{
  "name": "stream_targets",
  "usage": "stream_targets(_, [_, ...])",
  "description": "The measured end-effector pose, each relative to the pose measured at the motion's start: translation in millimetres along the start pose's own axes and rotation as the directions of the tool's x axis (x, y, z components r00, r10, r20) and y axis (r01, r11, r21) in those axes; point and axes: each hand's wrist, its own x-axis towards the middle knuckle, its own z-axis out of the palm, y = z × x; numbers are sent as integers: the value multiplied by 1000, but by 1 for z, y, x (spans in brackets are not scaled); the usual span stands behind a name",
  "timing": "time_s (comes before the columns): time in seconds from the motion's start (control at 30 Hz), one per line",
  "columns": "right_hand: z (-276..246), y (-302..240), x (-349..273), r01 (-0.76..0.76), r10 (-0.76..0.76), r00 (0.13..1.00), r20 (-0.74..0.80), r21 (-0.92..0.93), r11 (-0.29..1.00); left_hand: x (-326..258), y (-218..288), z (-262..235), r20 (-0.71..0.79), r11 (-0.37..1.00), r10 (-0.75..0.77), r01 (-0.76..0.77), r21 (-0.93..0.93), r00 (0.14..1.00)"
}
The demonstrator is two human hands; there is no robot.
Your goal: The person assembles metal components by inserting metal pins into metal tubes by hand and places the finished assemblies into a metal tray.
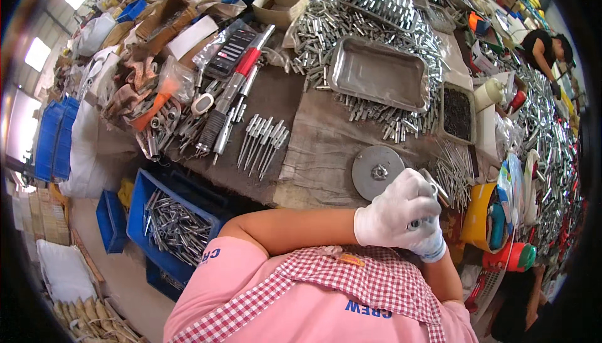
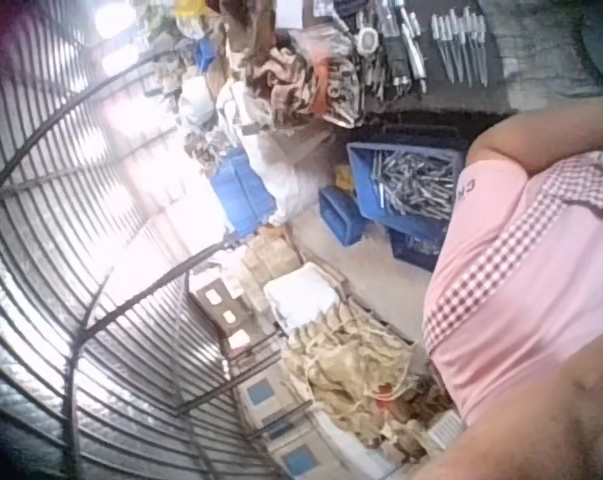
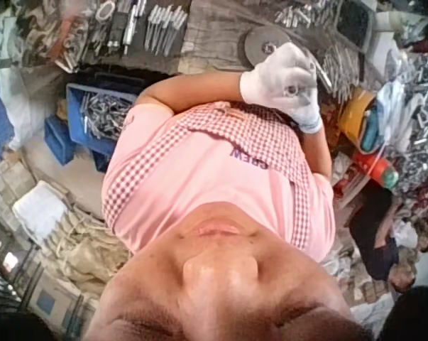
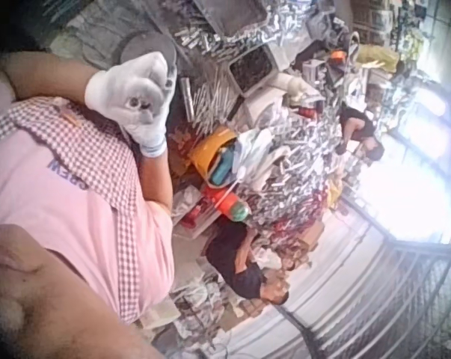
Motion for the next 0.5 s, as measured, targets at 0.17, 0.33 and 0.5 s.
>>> stream_targets(0.17, [-27,45,-18,-36,34,999,-15,-149,988,-34,-17,21,68,1000,6,-6,-8,998])
stream_targets(0.33, [-25,45,-12,-89,79,995,-60,-200,976,-28,-20,27,239,955,216,-256,148,947])
stream_targets(0.5, [-20,47,-18,-96,89,995,-44,-198,976,-16,-11,23,326,957,223,-270,106,919])
